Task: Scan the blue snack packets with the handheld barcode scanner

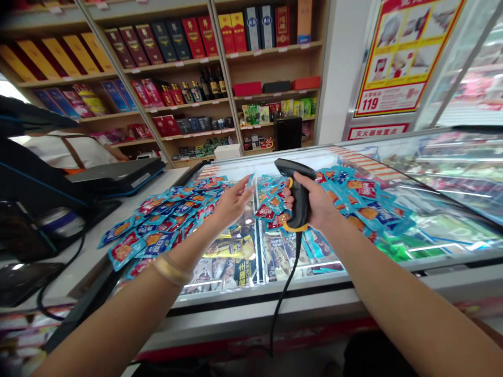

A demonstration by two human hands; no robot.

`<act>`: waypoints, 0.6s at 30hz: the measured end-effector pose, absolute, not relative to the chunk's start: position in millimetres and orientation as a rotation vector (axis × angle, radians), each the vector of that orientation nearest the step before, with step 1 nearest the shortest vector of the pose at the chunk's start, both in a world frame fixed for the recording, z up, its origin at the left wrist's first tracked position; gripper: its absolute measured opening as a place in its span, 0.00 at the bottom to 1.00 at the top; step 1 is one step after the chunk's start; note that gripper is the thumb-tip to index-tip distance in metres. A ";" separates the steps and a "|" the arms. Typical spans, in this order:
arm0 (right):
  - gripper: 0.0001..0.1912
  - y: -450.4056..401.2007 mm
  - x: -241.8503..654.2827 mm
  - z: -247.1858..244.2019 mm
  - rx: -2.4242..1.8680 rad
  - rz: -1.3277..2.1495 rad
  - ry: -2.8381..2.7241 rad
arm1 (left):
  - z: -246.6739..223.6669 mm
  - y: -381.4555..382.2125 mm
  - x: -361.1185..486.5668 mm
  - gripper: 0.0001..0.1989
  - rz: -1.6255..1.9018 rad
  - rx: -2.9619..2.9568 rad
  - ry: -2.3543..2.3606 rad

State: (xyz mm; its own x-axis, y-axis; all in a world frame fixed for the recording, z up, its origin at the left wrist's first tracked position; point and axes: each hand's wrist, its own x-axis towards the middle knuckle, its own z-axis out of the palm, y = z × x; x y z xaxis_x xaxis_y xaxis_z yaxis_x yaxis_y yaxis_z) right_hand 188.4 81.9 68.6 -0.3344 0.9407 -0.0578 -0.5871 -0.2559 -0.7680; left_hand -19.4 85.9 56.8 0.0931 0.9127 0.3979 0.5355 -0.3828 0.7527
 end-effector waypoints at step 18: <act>0.11 84.4 279.1 60.3 -0.743 1.577 -0.702 | 56.7 115.5 93.3 0.39 0.519 2.545 1.636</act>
State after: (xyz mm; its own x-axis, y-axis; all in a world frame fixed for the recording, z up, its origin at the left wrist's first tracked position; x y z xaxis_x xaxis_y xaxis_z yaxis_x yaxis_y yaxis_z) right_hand 279.1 84.4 60.3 -0.1001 0.9920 -0.0767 -0.6071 -0.1219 -0.7852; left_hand 93.3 115.5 56.7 0.3757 0.8947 0.2418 0.8702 -0.4302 0.2399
